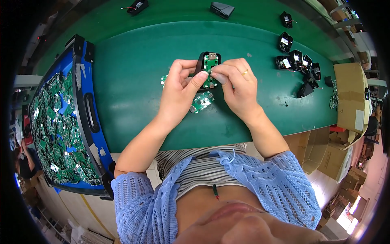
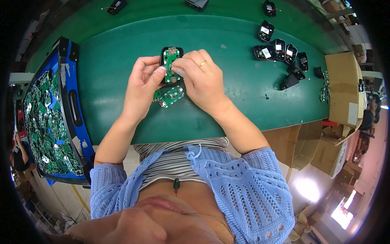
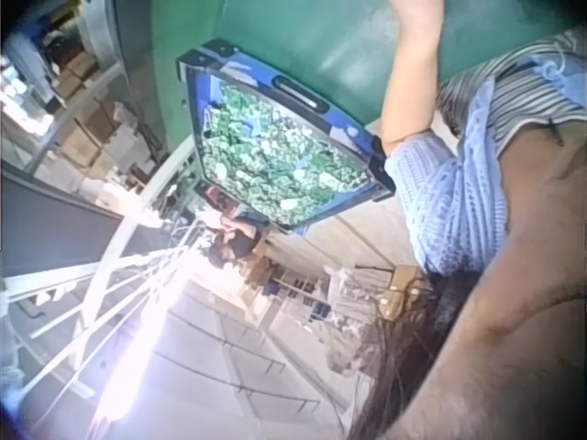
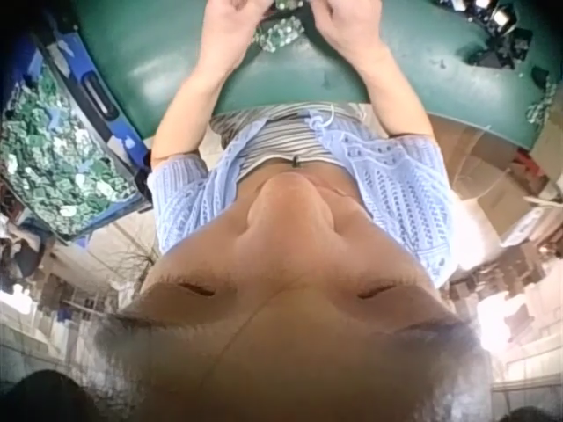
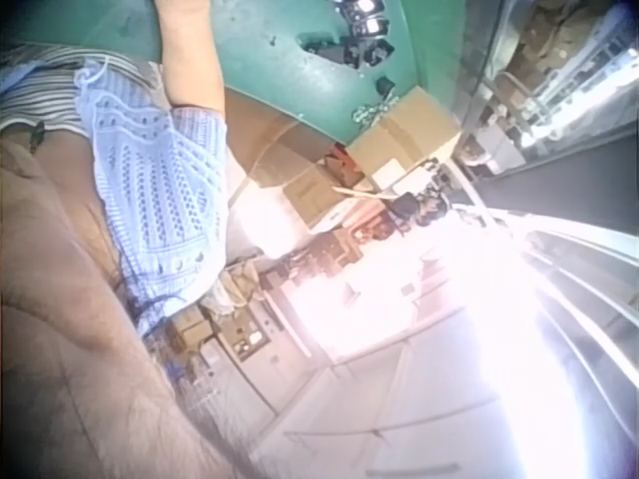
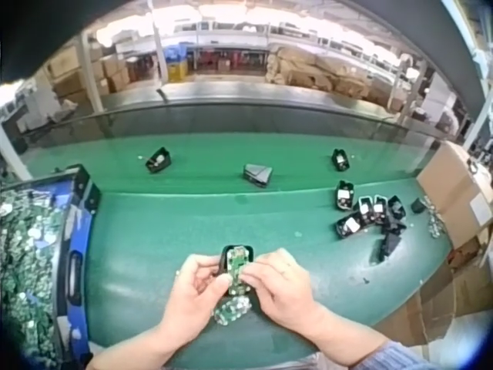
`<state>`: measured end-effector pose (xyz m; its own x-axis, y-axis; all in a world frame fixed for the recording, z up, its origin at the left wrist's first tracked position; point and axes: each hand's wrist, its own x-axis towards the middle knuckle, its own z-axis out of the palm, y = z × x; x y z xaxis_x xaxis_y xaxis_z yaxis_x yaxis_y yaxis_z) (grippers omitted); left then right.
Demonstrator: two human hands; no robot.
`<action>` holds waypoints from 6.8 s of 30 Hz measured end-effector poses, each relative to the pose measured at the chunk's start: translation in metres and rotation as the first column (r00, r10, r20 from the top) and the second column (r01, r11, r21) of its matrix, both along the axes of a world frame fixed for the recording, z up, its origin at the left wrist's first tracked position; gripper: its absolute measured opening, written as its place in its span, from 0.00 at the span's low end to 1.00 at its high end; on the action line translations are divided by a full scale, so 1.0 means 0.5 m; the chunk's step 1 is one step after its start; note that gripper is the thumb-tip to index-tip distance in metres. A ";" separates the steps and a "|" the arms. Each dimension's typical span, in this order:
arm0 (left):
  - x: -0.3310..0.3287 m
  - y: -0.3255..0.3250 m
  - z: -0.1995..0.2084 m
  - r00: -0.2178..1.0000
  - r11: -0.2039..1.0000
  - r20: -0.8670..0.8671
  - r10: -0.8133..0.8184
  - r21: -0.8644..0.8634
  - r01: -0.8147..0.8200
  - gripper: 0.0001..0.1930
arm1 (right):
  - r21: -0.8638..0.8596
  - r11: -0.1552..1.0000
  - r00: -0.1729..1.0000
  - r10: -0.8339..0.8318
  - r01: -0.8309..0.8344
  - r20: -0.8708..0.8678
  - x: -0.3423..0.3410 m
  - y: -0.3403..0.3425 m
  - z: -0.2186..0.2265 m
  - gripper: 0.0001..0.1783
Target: The person inserts small PCBs into black plastic component housings by hand at an assembly station.
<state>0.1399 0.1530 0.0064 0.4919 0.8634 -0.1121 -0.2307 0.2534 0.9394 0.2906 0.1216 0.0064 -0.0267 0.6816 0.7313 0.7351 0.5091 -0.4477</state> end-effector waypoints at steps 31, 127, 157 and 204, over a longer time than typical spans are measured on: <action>0.007 -0.004 0.003 0.990 0.957 0.069 0.121 0.258 -0.135 0.15 | -0.341 0.726 0.602 0.125 -0.598 -0.789 -0.024 -0.006 -0.019 0.23; 0.004 0.028 -0.005 0.993 0.993 -0.031 0.117 0.028 -0.116 0.14 | -0.302 0.751 0.297 -0.148 -0.587 -0.943 0.020 -0.014 0.023 0.14; 0.011 -0.002 -0.008 0.834 0.557 -0.289 0.470 0.830 -0.027 0.12 | -0.101 0.994 0.992 -0.029 0.041 0.124 0.006 -0.002 0.000 0.07; 0.008 -0.008 0.017 0.848 0.679 -0.337 0.410 0.734 -0.036 0.21 | -0.089 0.993 0.994 0.084 -0.079 0.065 0.010 -0.010 0.000 0.11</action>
<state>0.1441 0.1489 0.0147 0.3267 0.8557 0.4014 0.2927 -0.4954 0.8178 0.2957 0.1168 0.0064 -0.1326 0.7352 0.6648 0.7230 0.5305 -0.4425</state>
